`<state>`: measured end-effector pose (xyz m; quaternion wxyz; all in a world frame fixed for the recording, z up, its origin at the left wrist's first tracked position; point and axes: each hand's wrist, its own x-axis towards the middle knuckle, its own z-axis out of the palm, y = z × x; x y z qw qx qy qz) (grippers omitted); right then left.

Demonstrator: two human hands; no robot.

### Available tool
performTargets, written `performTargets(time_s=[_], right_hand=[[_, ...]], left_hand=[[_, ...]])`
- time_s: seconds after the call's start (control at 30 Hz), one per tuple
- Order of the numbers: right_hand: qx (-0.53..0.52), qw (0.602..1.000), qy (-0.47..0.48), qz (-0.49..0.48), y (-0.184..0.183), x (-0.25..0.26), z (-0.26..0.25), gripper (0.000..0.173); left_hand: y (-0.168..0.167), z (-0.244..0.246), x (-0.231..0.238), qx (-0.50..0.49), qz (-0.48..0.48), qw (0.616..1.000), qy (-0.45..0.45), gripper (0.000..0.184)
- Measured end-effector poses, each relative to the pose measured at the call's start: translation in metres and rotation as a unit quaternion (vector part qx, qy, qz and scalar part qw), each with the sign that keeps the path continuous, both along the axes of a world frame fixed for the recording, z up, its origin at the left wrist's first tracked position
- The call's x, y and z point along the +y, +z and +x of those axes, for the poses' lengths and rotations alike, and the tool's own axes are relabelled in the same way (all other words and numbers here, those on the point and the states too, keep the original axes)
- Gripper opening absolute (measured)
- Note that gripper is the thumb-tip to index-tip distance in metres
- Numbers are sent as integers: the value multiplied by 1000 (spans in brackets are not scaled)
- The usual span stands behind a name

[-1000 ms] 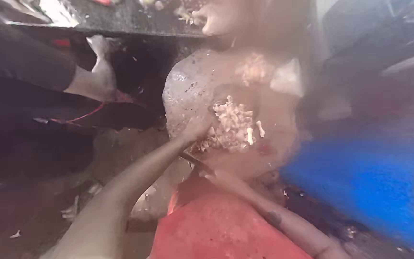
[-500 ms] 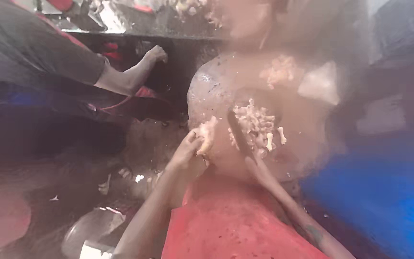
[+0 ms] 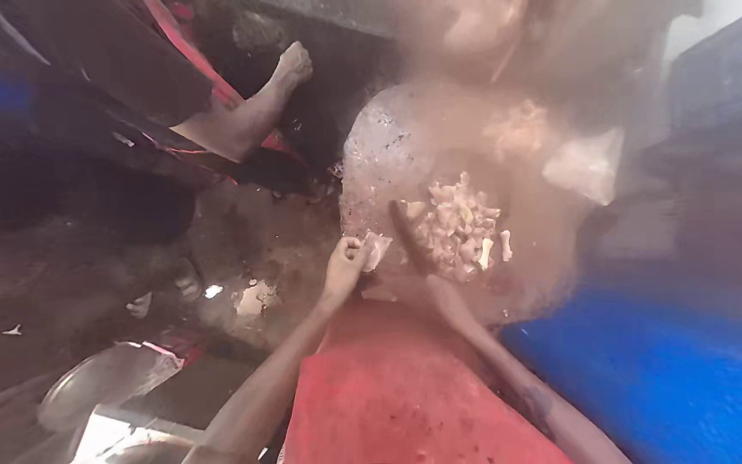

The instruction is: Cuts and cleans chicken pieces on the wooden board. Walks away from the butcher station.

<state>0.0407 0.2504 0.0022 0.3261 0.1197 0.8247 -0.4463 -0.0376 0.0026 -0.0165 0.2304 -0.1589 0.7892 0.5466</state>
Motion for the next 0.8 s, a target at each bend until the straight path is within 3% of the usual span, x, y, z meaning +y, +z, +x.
performTargets(time_s=[0.1,0.2,0.43,0.5,0.57,0.7,0.8], right_hand=[[79,996,-32,30,32,-3,-22,47],[137,989,-54,-14,75,-34,-44,35],[22,999,25,-9,-23,-55,-20,51],[-18,998,60,-5,-19,-45,-26,49],[-42,998,16,-45,-8,-32,-32,50],[58,997,-48,6,2,-17,-17,46],[120,992,-32,16,50,-6,-19,50]], left_hand=[[-11,-12,11,-50,-143,973,-176,43],[-21,-14,20,-94,-176,946,-255,51],[-18,-9,20,-78,-181,962,-191,63],[-15,-7,25,-76,-189,960,-190,66],[-15,-11,29,-72,-167,961,-207,60],[-10,-2,14,-65,-82,978,-182,41],[-2,3,-5,-44,-62,989,-129,37]])
